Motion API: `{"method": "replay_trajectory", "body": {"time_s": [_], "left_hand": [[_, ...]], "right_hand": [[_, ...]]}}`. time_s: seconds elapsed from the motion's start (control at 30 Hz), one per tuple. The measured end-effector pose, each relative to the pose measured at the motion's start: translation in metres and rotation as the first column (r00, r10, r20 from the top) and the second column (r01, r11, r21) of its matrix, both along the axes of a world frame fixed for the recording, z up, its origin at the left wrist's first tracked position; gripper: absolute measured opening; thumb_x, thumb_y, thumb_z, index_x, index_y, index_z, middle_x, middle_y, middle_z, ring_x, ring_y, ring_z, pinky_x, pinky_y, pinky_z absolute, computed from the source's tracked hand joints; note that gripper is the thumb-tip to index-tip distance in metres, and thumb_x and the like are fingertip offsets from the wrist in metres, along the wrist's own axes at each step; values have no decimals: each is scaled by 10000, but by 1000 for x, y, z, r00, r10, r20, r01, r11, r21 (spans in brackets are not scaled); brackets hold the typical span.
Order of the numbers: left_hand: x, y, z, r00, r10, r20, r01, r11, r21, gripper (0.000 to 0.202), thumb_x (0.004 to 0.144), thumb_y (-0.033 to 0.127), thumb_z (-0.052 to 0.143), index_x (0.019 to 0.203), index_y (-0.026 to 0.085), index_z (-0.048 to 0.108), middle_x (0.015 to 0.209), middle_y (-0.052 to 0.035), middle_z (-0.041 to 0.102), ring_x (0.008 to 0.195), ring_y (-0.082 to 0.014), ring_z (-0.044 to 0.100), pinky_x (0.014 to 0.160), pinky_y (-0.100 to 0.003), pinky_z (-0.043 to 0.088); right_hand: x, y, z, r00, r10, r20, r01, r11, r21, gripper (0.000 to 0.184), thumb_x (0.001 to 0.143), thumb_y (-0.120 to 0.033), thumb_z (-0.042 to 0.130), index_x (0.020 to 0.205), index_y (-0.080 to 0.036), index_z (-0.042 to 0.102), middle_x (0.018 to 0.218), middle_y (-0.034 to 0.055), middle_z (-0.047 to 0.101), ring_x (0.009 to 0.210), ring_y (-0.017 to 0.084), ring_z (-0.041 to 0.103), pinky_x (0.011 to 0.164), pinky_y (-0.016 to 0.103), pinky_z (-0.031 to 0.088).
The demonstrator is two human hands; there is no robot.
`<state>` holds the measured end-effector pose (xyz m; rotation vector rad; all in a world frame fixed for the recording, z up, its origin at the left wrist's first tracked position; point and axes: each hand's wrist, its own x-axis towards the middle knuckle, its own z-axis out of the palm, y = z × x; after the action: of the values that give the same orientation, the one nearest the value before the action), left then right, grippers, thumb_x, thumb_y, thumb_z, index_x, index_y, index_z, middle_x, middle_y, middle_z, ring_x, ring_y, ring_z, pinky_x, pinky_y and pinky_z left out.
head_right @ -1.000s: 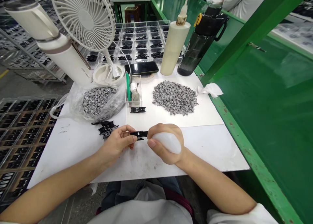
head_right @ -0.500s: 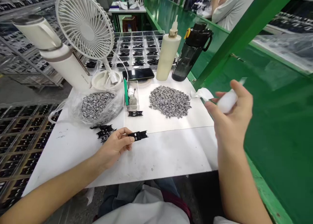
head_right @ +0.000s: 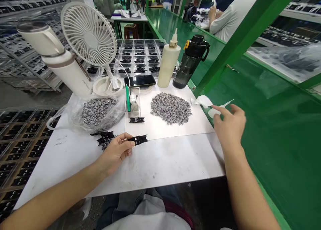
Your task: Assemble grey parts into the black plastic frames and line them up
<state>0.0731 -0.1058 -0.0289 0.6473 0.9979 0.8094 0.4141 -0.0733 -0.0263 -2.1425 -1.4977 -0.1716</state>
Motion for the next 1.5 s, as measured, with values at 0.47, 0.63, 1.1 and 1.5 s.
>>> {"method": "replay_trajectory", "body": {"time_s": [0.47,0.63,1.1,1.5], "left_hand": [[-2,4,-1,1000,-12,26,12,1000,-15,209,633,198,658,773,157,508,495,69,469,451,-42,398,494,-188,307],[-2,5,1,1000,-7,27,8,1000,-30,215,623,190,663,767,156,507,492,65,478,448,-45,409,483,-189,300],[-2,5,-1,1000,1,21,-1,999,-37,224,606,203,682,763,167,526,519,65,475,476,-48,408,498,-192,325],[-2,5,-2,1000,-14,20,14,1000,-20,211,613,201,683,753,164,530,535,63,471,481,-49,412,495,-193,339]], "right_hand": [[-198,83,40,486,654,-580,-714,680,167,254,788,-320,499,885,-143,652,630,7,555,540,91,453,502,229,352],[-201,84,40,576,679,-454,-692,701,170,199,773,-301,524,811,-162,661,520,-21,496,493,88,420,478,227,296],[-166,-4,33,91,798,-596,-453,566,689,94,779,-258,519,743,-202,585,544,-10,503,465,112,481,401,237,368],[-167,-8,17,74,808,-585,-530,529,663,106,783,-201,489,768,-193,594,603,-1,541,478,109,499,409,237,381]]}}
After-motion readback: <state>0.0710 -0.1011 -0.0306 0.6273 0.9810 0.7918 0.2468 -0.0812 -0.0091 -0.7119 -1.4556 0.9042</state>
